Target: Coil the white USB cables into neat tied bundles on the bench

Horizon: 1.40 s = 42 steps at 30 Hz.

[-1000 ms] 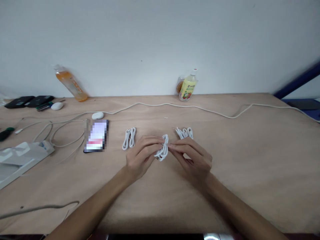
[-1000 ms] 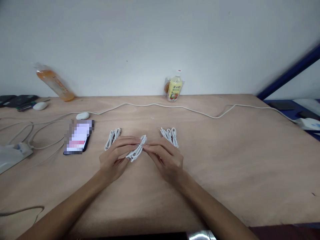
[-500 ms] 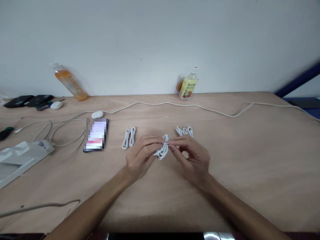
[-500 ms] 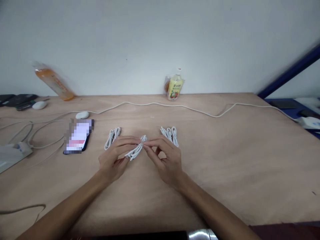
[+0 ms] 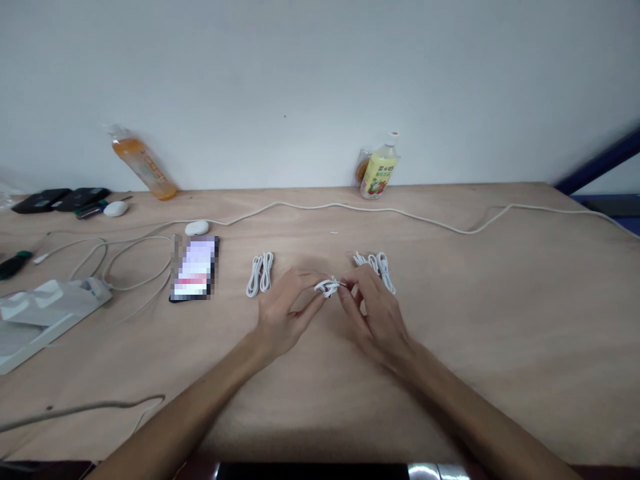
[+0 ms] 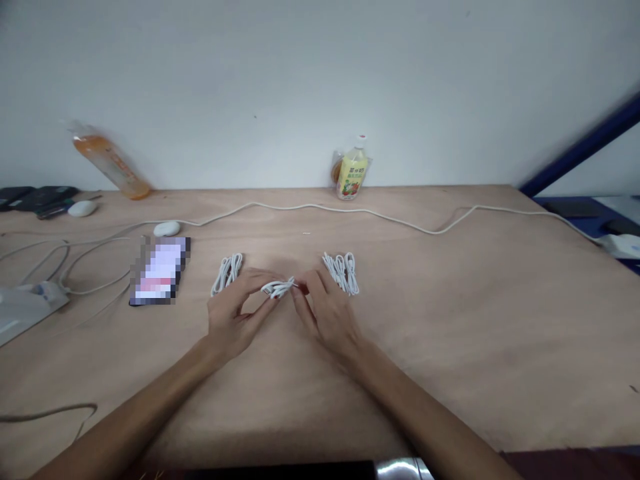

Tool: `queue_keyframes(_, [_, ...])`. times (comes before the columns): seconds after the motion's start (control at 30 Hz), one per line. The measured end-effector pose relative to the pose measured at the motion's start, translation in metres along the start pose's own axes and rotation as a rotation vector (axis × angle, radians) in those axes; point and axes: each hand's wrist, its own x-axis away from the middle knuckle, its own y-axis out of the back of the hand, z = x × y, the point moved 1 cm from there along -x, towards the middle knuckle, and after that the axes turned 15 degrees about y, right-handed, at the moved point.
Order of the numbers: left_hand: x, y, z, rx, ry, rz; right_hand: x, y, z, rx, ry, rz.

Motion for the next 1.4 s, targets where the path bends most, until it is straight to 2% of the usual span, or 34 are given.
queue_keyframes(0.13, [0.003, -0.001, 0.0, 0.014, 0.118, 0.034, -0.001, 0.0, -0.002, -0.041, -0.056, 0.087])
queue_keyframes(0.23, [0.005, -0.004, 0.001, 0.127, 0.334, 0.071, -0.003, 0.0, -0.002, -0.077, -0.134, 0.114])
queue_keyframes(0.37, [0.004, -0.01, 0.002, 0.394, 0.611, 0.132, -0.005, 0.0, -0.001, -0.201, -0.292, 0.137])
queue_keyframes(0.53, [-0.003, -0.013, 0.004, 0.589, 0.854, 0.245, -0.004, -0.003, -0.001, -0.381, -0.449, 0.141])
queue_keyframes(0.7, [-0.007, -0.013, 0.005, 0.706, 0.878, 0.387, 0.001, -0.009, -0.002, -0.543, -0.564, 0.115])
queue_keyframes(0.97, [-0.003, -0.015, 0.012, 0.855, 1.007, 0.339, 0.0, -0.009, -0.001, -0.584, -0.643, 0.096])
queue_keyframes(1.23, [-0.003, -0.012, 0.009, 1.084, 1.172, 0.501, 0.006, -0.018, -0.003, -0.843, -0.825, 0.099])
queue_keyframes(1.4, [-0.003, -0.012, 0.01, 1.172, 1.195, 0.485, 0.003, -0.016, -0.004, -0.891, -0.859, 0.104])
